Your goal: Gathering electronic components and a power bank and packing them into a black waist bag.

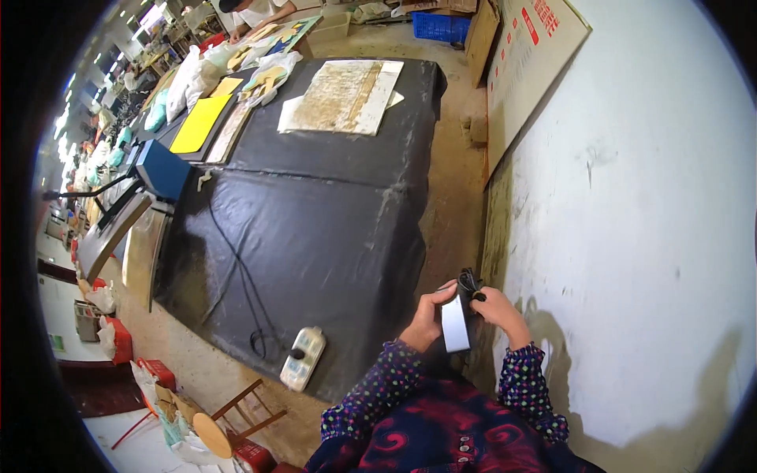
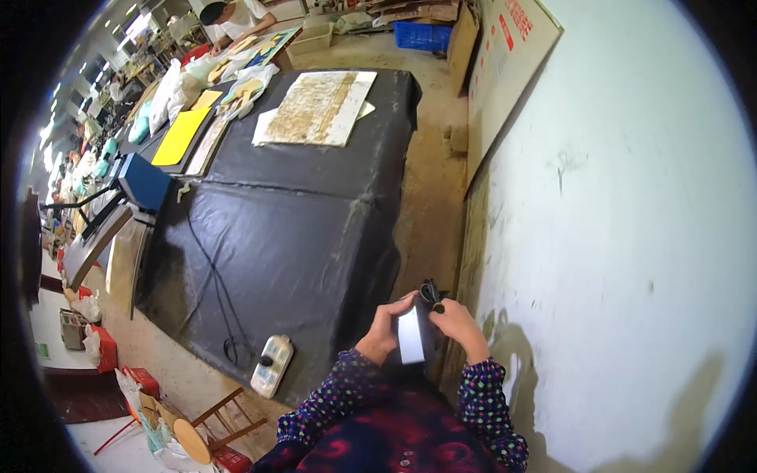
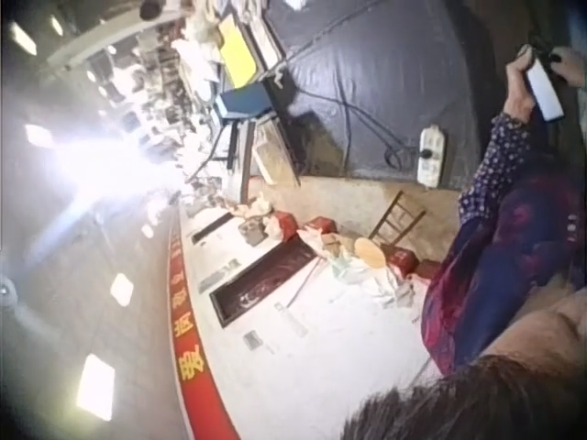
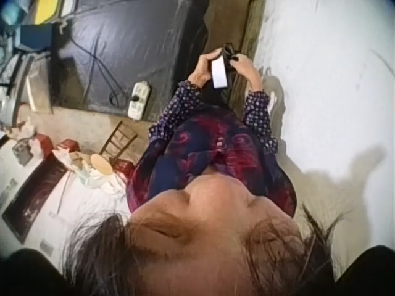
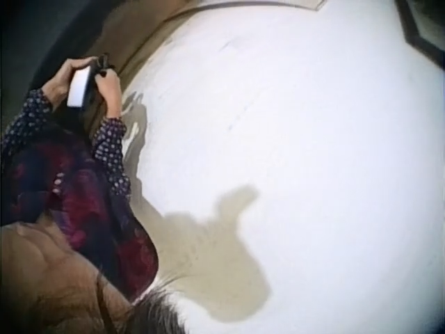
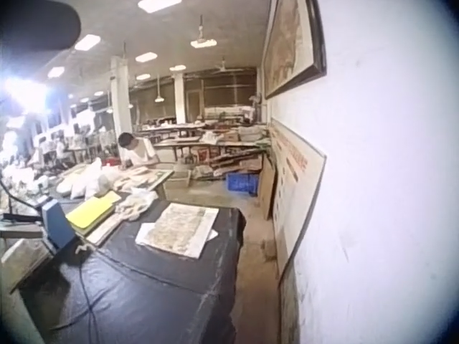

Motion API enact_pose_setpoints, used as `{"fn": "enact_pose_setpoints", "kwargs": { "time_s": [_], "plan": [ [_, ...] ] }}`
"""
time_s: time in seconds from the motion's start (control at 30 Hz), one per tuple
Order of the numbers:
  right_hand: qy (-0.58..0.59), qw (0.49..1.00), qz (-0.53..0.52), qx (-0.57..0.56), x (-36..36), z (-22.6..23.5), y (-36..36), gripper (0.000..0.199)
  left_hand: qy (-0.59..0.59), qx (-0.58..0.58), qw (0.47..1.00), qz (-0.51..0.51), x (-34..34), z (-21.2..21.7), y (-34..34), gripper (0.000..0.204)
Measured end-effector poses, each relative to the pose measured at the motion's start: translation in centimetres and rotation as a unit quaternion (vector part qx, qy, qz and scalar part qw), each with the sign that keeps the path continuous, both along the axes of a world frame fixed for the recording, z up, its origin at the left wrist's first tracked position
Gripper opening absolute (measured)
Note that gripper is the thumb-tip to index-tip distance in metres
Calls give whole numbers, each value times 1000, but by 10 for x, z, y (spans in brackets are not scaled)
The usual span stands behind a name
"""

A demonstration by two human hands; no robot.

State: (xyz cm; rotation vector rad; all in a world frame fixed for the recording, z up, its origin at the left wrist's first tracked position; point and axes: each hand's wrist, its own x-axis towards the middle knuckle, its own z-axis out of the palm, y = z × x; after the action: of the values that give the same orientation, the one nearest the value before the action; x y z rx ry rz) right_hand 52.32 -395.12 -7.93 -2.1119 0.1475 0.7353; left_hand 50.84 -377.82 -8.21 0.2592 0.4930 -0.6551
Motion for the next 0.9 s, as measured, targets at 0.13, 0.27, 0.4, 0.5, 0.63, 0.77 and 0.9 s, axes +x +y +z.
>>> {"fn": "enact_pose_setpoints", "kwargs": {
  "time_s": [0.13, 0.27, 0.4, 0.5, 0.63, 0.77, 0.9],
  "plan": [
    [58, 998, 21, -31, 132, 2, -7, 34, -8, -40, 999, 16, 117, -2, -9, 30],
    [59, 996, 42, -44, 270, -8, -16, 33, 15, -20, 999, 36, 242, -21, -24, 26],
    [80, 991, 78, -74, 412, 18, -19, 30, -3, -42, 998, 49, 385, -20, -36, 30],
    [49, 996, 51, -60, 521, 36, -27, 27, -26, -57, 997, 53, 492, -2, -44, 32],
    [72, 992, 101, -23, 688, 46, -37, 19, 0, -63, 996, 62, 641, -4, -57, 28],
    [79, 976, 192, -57, 860, 20, -30, 31, -32, -52, 990, 125, 791, -13, -55, 34],
    [47, 957, 277, -69, 1009, -2, 2, 24, -63, -44, 972, 220, 915, -5, -36, 44]
  ]
}}
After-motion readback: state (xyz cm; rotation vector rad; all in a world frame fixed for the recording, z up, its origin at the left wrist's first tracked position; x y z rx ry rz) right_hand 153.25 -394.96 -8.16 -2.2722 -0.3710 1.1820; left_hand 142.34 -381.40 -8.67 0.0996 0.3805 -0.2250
